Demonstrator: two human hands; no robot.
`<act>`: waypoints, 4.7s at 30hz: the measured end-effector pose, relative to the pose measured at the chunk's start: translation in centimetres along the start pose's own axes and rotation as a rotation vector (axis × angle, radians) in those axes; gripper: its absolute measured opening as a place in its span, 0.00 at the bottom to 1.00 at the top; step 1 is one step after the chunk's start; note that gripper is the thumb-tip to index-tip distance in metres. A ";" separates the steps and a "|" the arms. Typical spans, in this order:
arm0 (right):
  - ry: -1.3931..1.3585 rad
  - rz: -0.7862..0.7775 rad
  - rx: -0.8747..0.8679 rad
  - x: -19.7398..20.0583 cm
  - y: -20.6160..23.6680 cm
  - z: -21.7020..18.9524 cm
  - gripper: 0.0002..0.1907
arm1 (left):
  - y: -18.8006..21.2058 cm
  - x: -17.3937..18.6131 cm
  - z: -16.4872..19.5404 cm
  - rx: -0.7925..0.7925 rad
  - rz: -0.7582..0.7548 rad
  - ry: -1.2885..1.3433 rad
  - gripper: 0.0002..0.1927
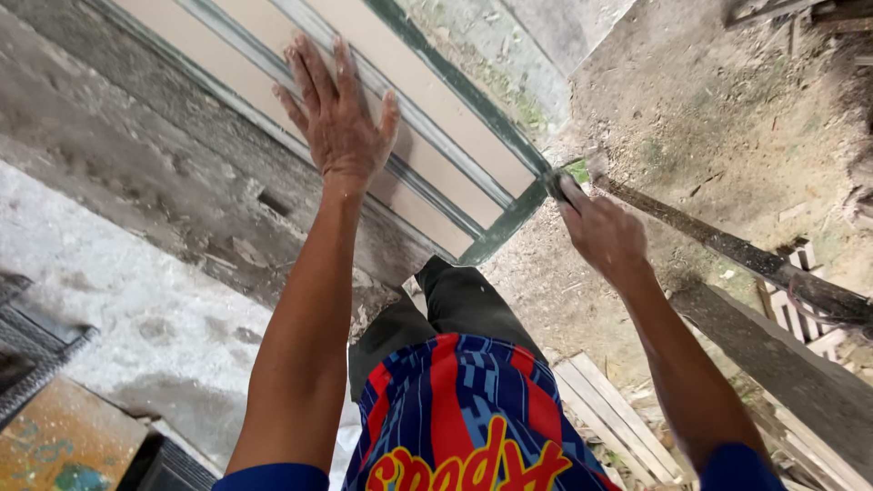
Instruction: The person cleans long carved decorative wood molding strips laid on a dusty workshop bench. They scrub the moldings with a red brush, scrape residue off the surface with a flat scraper, and then wipe and rub the grooved edges of the moldings with a small sponge-like pad, working along each strip.
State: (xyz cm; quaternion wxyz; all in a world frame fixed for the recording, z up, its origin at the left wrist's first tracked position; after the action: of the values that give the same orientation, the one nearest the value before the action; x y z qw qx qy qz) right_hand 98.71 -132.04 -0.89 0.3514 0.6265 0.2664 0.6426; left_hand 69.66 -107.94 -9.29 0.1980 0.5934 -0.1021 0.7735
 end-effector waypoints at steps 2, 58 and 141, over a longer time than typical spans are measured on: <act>-0.118 -0.234 -0.229 -1.4 1.2 0.4 0.27 | 0.1 -0.3 -0.2 0.001 0.007 0.010 0.44; -0.157 0.344 0.106 18.1 -13.2 -9.9 0.21 | 0.0 7.0 -2.8 0.201 -0.670 0.266 0.78; -0.236 0.024 0.002 4.1 2.3 -7.7 0.26 | 0.6 4.6 -2.8 0.201 -0.724 0.296 0.74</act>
State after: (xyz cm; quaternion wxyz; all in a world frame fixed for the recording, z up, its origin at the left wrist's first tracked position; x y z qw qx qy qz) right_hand 90.91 -129.48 2.92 0.3721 0.7013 0.2162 0.5682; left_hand 65.94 -106.55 -5.58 0.4113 0.4895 0.2192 0.7370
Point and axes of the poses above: each hand's wrist, its own y-axis away from the middle knuckle, its own x-axis out of the back of the hand, z = x × y, the point moved 3 cm from there along -y, towards the middle knuckle, and after that the axes turned 6 degrees about -z, right-handed, at the moved point
